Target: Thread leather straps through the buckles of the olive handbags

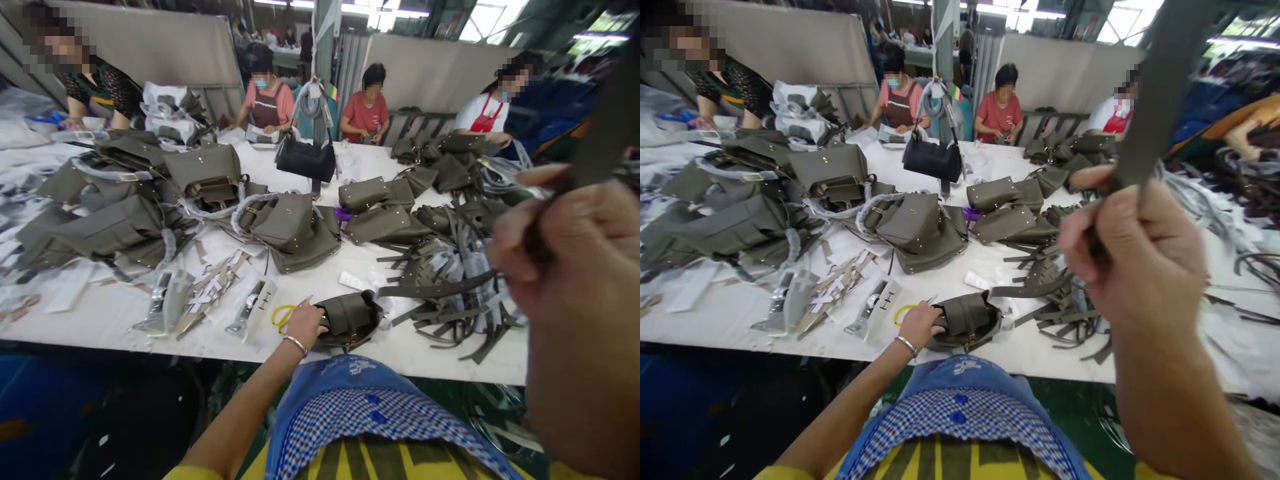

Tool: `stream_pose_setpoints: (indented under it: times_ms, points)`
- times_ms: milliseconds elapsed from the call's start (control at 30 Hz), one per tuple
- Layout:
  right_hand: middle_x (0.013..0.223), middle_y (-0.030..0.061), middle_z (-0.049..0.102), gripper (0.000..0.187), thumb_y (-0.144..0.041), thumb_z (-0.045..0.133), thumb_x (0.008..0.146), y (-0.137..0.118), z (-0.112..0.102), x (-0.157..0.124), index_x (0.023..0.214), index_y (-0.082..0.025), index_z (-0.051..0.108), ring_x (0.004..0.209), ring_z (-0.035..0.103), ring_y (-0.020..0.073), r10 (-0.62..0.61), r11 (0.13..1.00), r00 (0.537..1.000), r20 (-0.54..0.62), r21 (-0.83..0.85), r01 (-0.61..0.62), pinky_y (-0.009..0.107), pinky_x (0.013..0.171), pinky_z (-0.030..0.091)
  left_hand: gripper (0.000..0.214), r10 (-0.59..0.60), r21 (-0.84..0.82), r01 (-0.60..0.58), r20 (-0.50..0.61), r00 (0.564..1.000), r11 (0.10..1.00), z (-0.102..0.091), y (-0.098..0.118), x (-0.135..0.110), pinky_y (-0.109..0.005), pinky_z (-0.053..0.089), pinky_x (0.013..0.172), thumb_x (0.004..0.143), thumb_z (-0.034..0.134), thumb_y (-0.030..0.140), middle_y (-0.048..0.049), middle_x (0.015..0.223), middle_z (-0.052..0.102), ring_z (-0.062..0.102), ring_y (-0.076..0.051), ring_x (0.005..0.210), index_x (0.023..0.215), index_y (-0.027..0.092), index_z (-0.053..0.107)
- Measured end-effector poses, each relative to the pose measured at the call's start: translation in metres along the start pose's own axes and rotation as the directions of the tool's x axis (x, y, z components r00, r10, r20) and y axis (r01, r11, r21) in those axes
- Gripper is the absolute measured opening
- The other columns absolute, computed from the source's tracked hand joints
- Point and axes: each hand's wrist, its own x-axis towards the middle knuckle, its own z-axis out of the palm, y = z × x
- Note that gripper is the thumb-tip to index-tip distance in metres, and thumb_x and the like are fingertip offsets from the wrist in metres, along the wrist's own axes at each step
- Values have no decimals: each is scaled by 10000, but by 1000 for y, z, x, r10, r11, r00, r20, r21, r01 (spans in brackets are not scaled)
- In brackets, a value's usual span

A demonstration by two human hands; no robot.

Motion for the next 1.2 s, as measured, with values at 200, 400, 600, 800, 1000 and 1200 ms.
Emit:
stream_pose_setpoints:
  times_ms: [200, 400, 600, 800, 1000, 1200]
  points:
    - [547, -47, 565, 367, -455, 432, 910, 96, 65, -30, 1150, -205, 554, 344, 386, 66, 365, 929, 877, 311, -68, -363, 193, 333, 250, 230, 18, -113, -18, 1, 1000, 993, -9, -19, -3, -350, 452, 757, 742, 681, 307, -67, 845, 696, 578, -257, 890, 965, 253, 701]
    - [452, -49, 500, 372, -482, 428, 881, 196, 102, -83, 906, -183, 649, 401, 452, 99, 543, 839, 734, 407, -250, -483, 212, 422, 349, 285, -234, -677, 115, -87, 968, 727, 9, -37, -32, -293, 482, 731, 778, 613, 327, -42, 924, 660, 589, -179, 820, 1034, 210, 659]
    - [489, -49, 488, 426, -554, 484, 838, 213, 118, -100, 959, -174, 636, 415, 423, 93, 574, 804, 671, 469, -167, -571, 211, 425, 311, 270, -365, -824, 100, -135, 921, 557, 25, -26, -42, -321, 496, 835, 800, 586, 326, -69, 999, 675, 613, -193, 920, 996, 157, 661]
    - [540, -45, 497, 417, -532, 523, 831, 194, 126, -97, 987, -155, 613, 449, 389, 79, 479, 795, 701, 528, 78, -601, 210, 437, 305, 213, -262, -597, 69, -243, 934, 799, 19, -15, -37, -346, 486, 832, 857, 522, 301, -64, 933, 697, 615, -206, 907, 949, 199, 685]
    - [566, -36, 493, 330, -470, 604, 781, 191, 132, -95, 855, -151, 637, 452, 378, 75, 491, 824, 771, 405, 73, -562, 215, 417, 295, 523, -241, -469, 76, -303, 922, 880, 0, 19, -34, -380, 485, 903, 818, 576, 281, -77, 1245, 595, 591, -217, 1008, 1325, 244, 451]
    - [606, -18, 551, 305, -444, 574, 807, 183, 127, -93, 873, -157, 652, 476, 427, 84, 417, 885, 798, 434, 7, -466, 220, 458, 348, 415, -197, -331, 49, -430, 881, 942, -8, 35, -28, -424, 425, 1017, 845, 557, 276, -60, 1234, 616, 539, -246, 1145, 1258, 257, 523]
